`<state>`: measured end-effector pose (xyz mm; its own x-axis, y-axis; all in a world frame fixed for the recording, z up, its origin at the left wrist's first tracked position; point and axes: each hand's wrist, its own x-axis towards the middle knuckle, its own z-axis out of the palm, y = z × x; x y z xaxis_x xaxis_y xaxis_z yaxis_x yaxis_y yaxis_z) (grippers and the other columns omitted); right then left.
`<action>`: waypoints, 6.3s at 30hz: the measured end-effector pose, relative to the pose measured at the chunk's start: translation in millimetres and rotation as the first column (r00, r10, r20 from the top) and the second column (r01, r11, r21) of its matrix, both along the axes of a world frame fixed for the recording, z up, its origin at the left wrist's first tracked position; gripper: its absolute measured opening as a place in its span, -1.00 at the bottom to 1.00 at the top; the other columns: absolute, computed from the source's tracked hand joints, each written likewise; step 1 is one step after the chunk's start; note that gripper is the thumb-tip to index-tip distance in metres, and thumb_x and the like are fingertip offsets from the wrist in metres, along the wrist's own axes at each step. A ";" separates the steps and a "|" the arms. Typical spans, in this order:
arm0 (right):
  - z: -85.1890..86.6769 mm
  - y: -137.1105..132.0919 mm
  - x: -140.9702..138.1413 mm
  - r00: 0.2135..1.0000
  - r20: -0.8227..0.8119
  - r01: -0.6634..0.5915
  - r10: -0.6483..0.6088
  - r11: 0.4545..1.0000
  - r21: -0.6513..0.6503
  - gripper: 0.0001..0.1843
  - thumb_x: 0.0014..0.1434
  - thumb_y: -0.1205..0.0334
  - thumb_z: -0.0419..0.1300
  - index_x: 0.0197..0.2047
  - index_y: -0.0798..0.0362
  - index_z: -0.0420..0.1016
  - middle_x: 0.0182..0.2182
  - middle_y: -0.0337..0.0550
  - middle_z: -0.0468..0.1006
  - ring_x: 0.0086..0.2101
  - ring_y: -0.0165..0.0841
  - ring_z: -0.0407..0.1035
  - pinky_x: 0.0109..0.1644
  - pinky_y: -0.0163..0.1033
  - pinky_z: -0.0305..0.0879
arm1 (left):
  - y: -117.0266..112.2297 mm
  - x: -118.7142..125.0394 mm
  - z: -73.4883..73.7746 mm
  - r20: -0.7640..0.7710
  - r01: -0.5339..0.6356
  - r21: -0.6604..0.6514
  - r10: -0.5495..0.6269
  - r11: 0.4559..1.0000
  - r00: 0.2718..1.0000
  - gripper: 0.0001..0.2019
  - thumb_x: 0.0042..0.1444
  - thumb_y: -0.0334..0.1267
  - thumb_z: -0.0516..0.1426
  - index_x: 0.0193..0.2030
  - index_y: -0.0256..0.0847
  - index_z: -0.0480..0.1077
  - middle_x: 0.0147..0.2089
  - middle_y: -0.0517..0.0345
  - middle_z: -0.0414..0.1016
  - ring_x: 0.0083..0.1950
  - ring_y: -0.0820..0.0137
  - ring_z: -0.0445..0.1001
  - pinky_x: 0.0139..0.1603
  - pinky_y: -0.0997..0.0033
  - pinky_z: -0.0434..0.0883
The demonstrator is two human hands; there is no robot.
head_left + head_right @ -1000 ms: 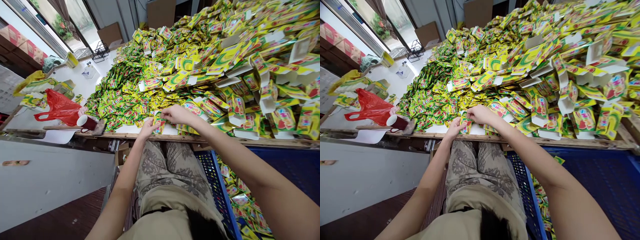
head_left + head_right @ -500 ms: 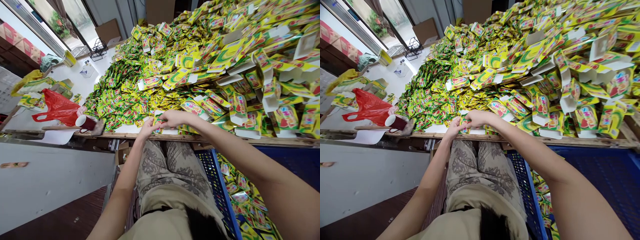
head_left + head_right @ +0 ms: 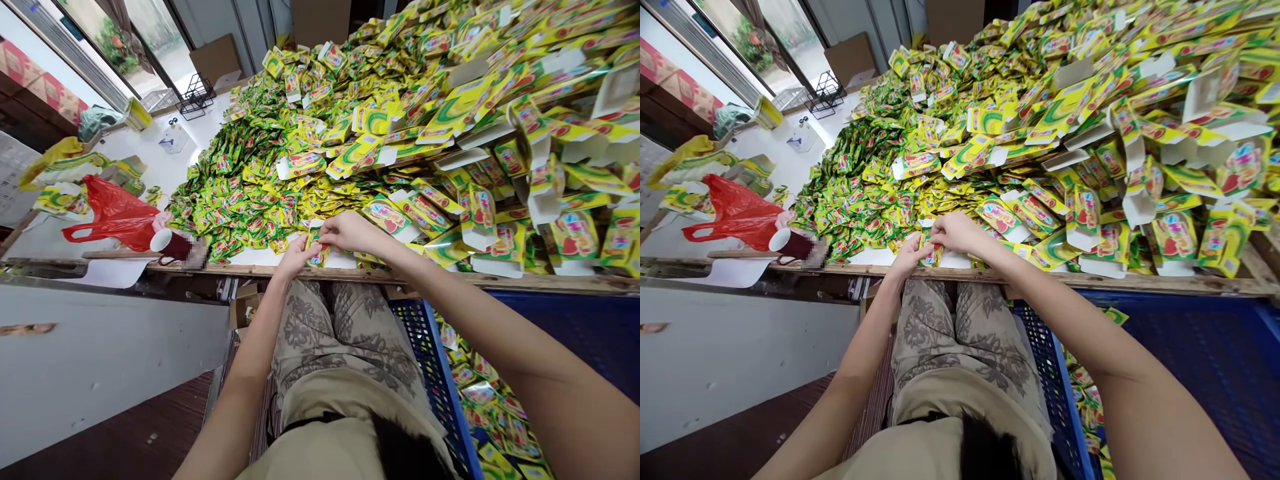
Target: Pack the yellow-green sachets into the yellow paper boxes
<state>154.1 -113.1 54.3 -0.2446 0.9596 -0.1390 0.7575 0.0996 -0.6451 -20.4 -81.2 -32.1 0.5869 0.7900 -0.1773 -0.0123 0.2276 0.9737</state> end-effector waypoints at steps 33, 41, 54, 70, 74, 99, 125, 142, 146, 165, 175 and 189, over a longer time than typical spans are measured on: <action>11.5 -3.6 0.2 0.945 0.315 -0.023 -0.083 0.948 0.317 -0.80 0.18 0.27 0.10 -0.22 0.04 0.55 -0.20 -0.05 0.49 -0.28 -0.30 0.38 -0.34 -0.28 0.12 | -1.4 -0.6 3.9 -0.028 0.017 0.050 -0.016 0.999 0.999 -0.53 -0.20 -0.07 0.34 -0.19 -0.27 0.36 -0.28 0.18 0.48 -0.25 0.42 0.42 -0.15 0.42 0.32; 6.1 -3.6 -6.4 0.923 0.384 -0.143 0.003 0.931 0.337 -0.74 0.24 0.23 0.01 -0.16 0.06 0.50 -0.22 -0.01 0.52 -0.34 -0.31 0.38 -0.41 -0.28 0.03 | -0.3 -1.5 0.5 -0.023 -0.005 0.060 0.006 0.998 1.000 -0.50 -0.22 -0.09 0.35 -0.17 -0.26 0.34 -0.26 0.19 0.48 -0.28 0.46 0.41 -0.19 0.44 0.32; 11.1 23.6 5.0 0.978 0.055 -0.199 0.202 0.978 -0.063 -0.76 0.12 0.27 0.05 -0.36 0.10 0.55 -0.66 -0.26 0.48 -0.60 -0.46 0.34 -0.44 -0.38 0.11 | -1.9 -0.9 0.0 -0.058 0.007 0.159 0.002 0.987 0.998 -0.54 -0.16 -0.07 0.31 -0.16 -0.27 0.35 -0.23 0.14 0.48 -0.23 0.41 0.40 -0.12 0.40 0.32; 7.9 11.9 5.6 0.966 -0.256 -0.019 0.027 0.999 0.033 -0.75 0.20 0.18 0.06 -0.32 0.11 0.51 -0.51 -0.21 0.53 -0.63 -0.52 0.31 -0.47 -0.38 0.18 | -4.5 16.9 -1.6 0.063 -0.228 0.106 0.223 0.968 0.973 -0.51 -0.26 -0.10 0.37 -0.19 -0.25 0.37 -0.32 0.19 0.51 -0.33 0.45 0.44 -0.22 0.42 0.36; -17.3 2.4 15.5 0.824 -0.471 0.388 -0.315 0.920 0.064 -0.81 0.19 0.21 0.10 -0.18 0.09 0.45 -0.41 -0.19 0.56 -0.59 -0.50 0.35 -0.47 -0.38 0.25 | -7.6 27.2 -1.6 0.111 -0.222 0.022 0.218 0.975 0.970 -0.47 -0.23 -0.13 0.37 -0.10 -0.24 0.35 -0.23 0.12 0.55 -0.20 0.36 0.50 -0.09 0.33 0.39; -43.8 -1.7 20.4 0.512 -0.650 -0.125 -0.561 0.700 -0.703 -0.64 -0.06 0.13 0.41 -0.23 0.07 0.44 -0.54 -0.31 0.50 -0.64 -0.58 0.28 -0.59 -0.49 0.31 | 14.7 11.2 19.8 0.162 0.264 -0.429 -0.214 0.864 0.963 -0.64 -0.04 -0.16 0.26 -0.10 -0.27 0.44 -0.15 -0.04 0.58 -0.02 0.19 0.52 0.10 0.13 0.37; -64.7 -41.0 8.5 0.952 -0.306 0.129 0.024 0.872 0.471 -0.69 0.23 0.09 0.07 -0.06 -0.02 0.53 -0.10 -0.05 0.57 -0.04 -0.22 0.40 0.11 -0.06 0.26 | -9.4 -5.5 18.3 -0.003 -0.047 0.475 0.054 0.879 0.999 -0.81 0.00 -0.15 0.24 -0.27 -0.20 0.48 -0.06 -0.03 0.52 0.01 0.28 0.48 0.08 0.20 0.36; -35.8 -28.1 7.6 0.946 -0.234 0.277 -0.224 0.934 0.227 -0.60 0.24 0.04 0.04 -0.33 0.09 0.62 -0.40 -0.14 0.63 -0.45 -0.37 0.38 -0.36 -0.35 0.12 | -2.1 15.3 33.2 -0.061 -0.179 0.351 0.213 0.919 0.975 -0.74 -0.10 -0.07 0.28 -0.49 -0.25 0.46 -0.52 0.23 0.42 -0.50 0.51 0.32 -0.42 0.48 0.30; -36.5 -27.1 7.9 0.952 -0.191 0.278 -0.238 0.934 0.224 -0.59 0.24 0.04 0.02 -0.31 0.09 0.63 -0.43 -0.14 0.63 -0.46 -0.37 0.38 -0.36 -0.34 0.13 | 1.4 16.3 34.2 -0.089 -0.171 0.371 0.218 0.913 0.972 -0.74 -0.09 -0.07 0.28 -0.51 -0.25 0.46 -0.55 0.23 0.40 -0.52 0.51 0.30 -0.45 0.48 0.28; -74.8 -46.0 7.3 0.900 -0.435 0.223 -0.019 0.878 0.423 -0.66 0.20 0.13 0.15 0.04 -0.03 0.48 -0.14 -0.09 0.58 -0.29 -0.33 0.45 -0.14 -0.22 0.36 | -9.8 -1.9 10.9 0.051 -0.141 0.557 0.136 0.818 0.989 -0.88 -0.01 -0.26 0.26 -0.29 -0.16 0.52 -0.21 0.04 0.55 -0.05 0.31 0.49 0.05 0.19 0.38; -81.9 -50.2 6.0 0.941 -0.338 0.190 0.020 0.795 0.576 -0.64 0.24 0.15 0.11 0.10 -0.04 0.43 -0.10 -0.05 0.56 -0.13 -0.25 0.45 -0.05 -0.12 0.37 | -11.0 -3.6 11.2 0.053 -0.087 0.609 0.069 0.788 0.996 -0.91 0.05 -0.26 0.22 -0.32 -0.22 0.46 -0.17 0.03 0.54 -0.10 0.36 0.52 -0.09 0.30 0.45; -67.7 -51.6 9.6 0.958 -0.287 0.162 0.023 0.783 0.601 -0.80 0.24 0.19 0.09 -0.15 0.01 0.52 -0.20 -0.04 0.55 -0.18 -0.27 0.43 -0.09 -0.13 0.38 | -11.8 -2.5 19.0 -0.048 -0.001 0.775 0.061 0.632 0.997 -0.87 0.16 -0.26 0.12 -0.24 -0.17 0.50 -0.16 0.02 0.52 -0.06 0.36 0.46 0.01 0.24 0.38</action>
<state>163.6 -164.6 -13.5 -0.1123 0.8323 0.5428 0.5876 0.4961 -0.6392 -23.0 -93.1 -13.1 0.5706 0.6718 0.4723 0.0633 -0.6094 0.7904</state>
